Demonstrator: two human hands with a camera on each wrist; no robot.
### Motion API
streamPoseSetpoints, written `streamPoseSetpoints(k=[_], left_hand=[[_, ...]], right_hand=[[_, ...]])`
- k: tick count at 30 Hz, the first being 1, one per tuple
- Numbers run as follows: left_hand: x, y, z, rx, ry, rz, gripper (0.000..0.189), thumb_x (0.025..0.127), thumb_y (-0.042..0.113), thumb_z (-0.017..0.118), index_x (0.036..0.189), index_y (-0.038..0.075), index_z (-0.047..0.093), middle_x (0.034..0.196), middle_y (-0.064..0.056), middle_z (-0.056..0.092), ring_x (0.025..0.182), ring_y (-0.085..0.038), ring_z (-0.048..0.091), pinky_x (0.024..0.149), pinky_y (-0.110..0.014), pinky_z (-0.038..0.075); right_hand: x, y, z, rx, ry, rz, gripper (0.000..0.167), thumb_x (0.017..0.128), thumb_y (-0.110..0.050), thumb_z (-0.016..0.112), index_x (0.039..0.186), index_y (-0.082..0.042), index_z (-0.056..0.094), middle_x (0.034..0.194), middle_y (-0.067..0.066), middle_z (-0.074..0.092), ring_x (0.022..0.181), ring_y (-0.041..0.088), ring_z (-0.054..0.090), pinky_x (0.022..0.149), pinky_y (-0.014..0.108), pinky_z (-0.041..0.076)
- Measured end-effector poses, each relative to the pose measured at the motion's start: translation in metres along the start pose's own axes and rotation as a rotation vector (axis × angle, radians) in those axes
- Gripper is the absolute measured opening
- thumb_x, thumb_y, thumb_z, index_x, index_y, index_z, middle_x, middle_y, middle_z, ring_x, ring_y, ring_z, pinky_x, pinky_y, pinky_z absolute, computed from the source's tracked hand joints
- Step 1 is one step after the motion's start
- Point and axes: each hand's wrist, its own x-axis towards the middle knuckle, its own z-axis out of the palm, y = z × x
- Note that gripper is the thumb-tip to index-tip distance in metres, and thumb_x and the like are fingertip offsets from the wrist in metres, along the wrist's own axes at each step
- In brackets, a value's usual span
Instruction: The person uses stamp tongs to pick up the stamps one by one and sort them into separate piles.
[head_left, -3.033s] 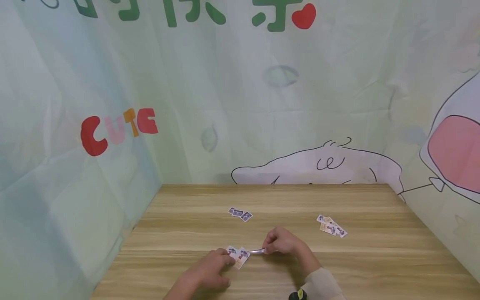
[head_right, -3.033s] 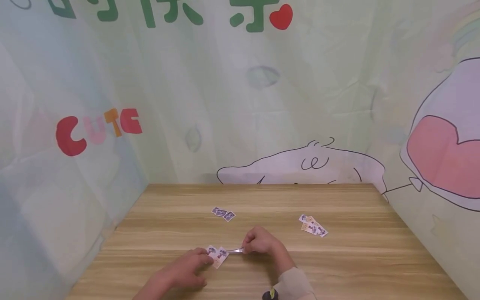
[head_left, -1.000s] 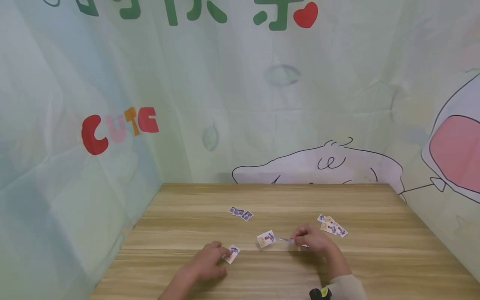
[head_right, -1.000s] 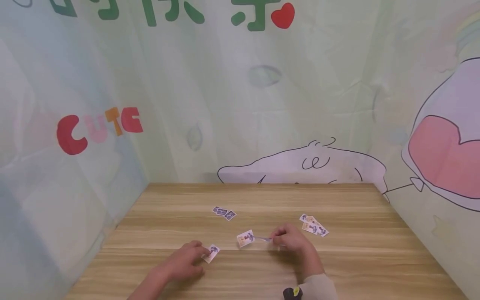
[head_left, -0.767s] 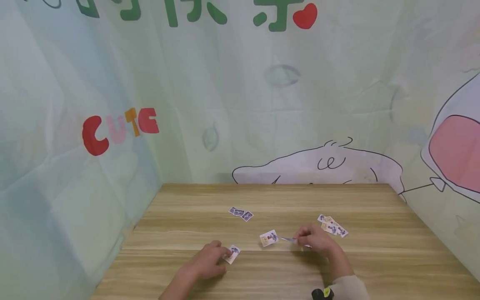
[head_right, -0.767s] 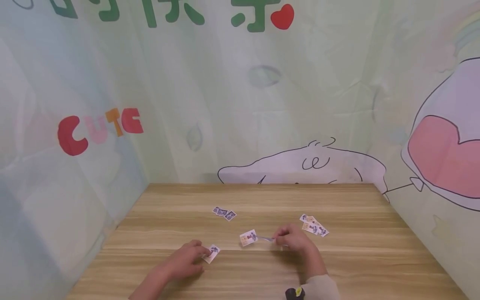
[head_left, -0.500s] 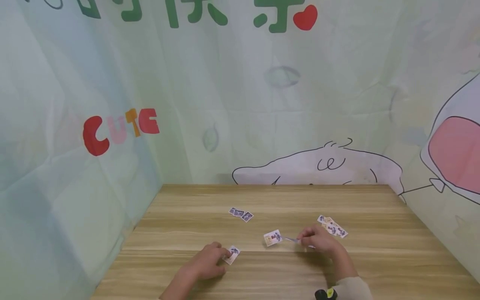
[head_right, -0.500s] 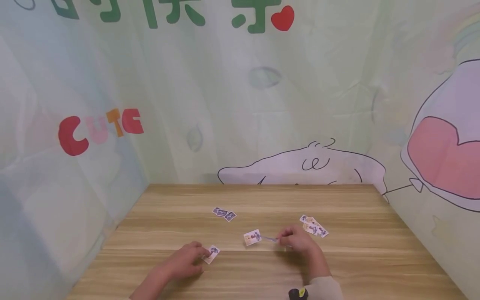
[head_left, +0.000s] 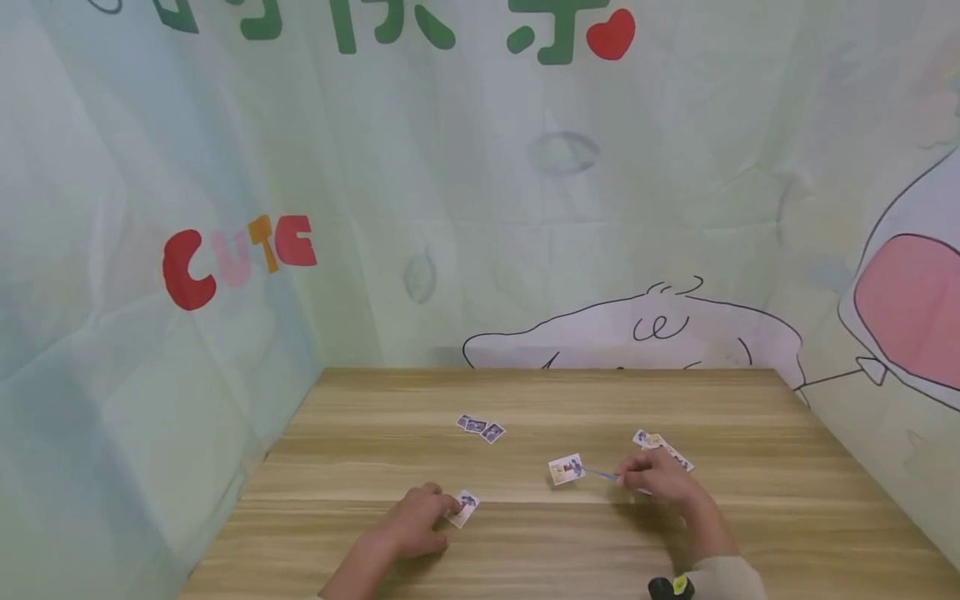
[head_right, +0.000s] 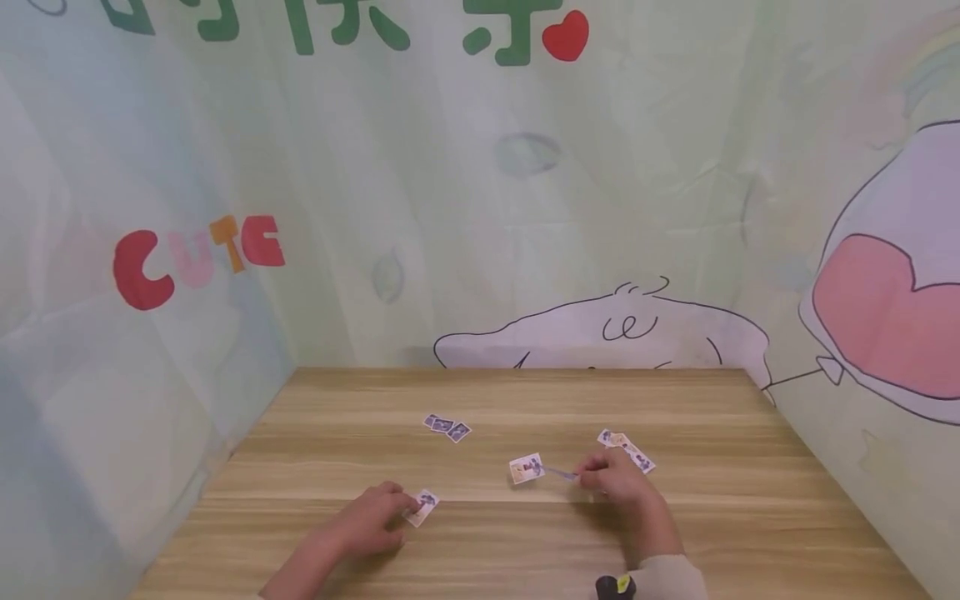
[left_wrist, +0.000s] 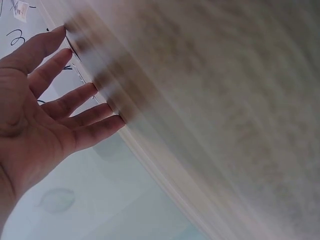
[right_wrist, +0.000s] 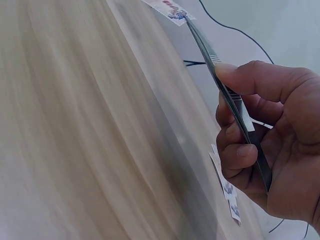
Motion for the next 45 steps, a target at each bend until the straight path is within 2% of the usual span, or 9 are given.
streamPoseSetpoints(k=[13, 19, 26, 31, 39, 45], left_hand=[[0.003, -0.002, -0.002, 0.012, 0.002, 0.000, 0.045, 0.063, 0.008, 0.073, 0.108, 0.006, 0.066, 0.102, -0.011, 0.054, 0.088, -0.028, 0.051, 0.075, -0.043, 0.046], [0.003, -0.001, -0.003, 0.027, 0.003, 0.005, 0.045, 0.064, 0.009, 0.073, 0.108, 0.005, 0.066, 0.100, -0.011, 0.054, 0.087, -0.028, 0.051, 0.075, -0.043, 0.046], [0.003, 0.000, -0.003, 0.027, -0.004, 0.013, 0.045, 0.064, 0.010, 0.074, 0.108, 0.005, 0.066, 0.098, -0.008, 0.054, 0.084, -0.025, 0.050, 0.073, -0.040, 0.046], [0.003, -0.001, -0.001, 0.028, -0.009, 0.015, 0.045, 0.065, 0.010, 0.074, 0.109, 0.005, 0.065, 0.097, -0.008, 0.054, 0.084, -0.024, 0.050, 0.073, -0.040, 0.047], [0.004, -0.003, 0.001, 0.025, -0.008, 0.014, 0.045, 0.065, 0.011, 0.074, 0.109, 0.005, 0.065, 0.099, -0.009, 0.054, 0.085, -0.026, 0.051, 0.074, -0.041, 0.047], [0.004, -0.004, 0.001, 0.026, -0.003, 0.016, 0.045, 0.065, 0.011, 0.074, 0.109, 0.005, 0.065, 0.099, -0.009, 0.054, 0.085, -0.025, 0.051, 0.074, -0.041, 0.047]], right_hand=[[-0.009, 0.007, -0.024, -0.027, 0.025, 0.058, 0.017, 0.079, -0.003, 0.062, 0.092, 0.008, 0.064, 0.073, 0.003, 0.054, 0.062, 0.016, 0.046, 0.051, 0.027, 0.040], [-0.016, 0.011, -0.036, -0.036, 0.063, 0.087, 0.021, 0.080, -0.004, 0.061, 0.095, 0.011, 0.063, 0.073, 0.004, 0.054, 0.060, 0.015, 0.045, 0.049, 0.025, 0.039], [-0.024, 0.017, -0.047, -0.058, 0.112, 0.154, 0.021, 0.081, -0.006, 0.062, 0.096, 0.008, 0.064, 0.073, 0.004, 0.052, 0.058, 0.015, 0.044, 0.048, 0.024, 0.038], [-0.027, 0.025, -0.055, -0.084, 0.129, 0.159, 0.019, 0.081, -0.005, 0.062, 0.095, 0.007, 0.064, 0.072, 0.004, 0.052, 0.058, 0.015, 0.044, 0.049, 0.025, 0.038], [-0.034, 0.037, -0.067, -0.092, 0.186, 0.213, 0.019, 0.083, -0.005, 0.060, 0.096, 0.009, 0.063, 0.084, 0.007, 0.057, 0.073, 0.020, 0.049, 0.062, 0.033, 0.042], [-0.039, 0.042, -0.073, -0.071, 0.224, 0.249, 0.022, 0.084, -0.006, 0.060, 0.099, 0.011, 0.062, 0.084, 0.008, 0.057, 0.072, 0.021, 0.048, 0.061, 0.034, 0.041]])
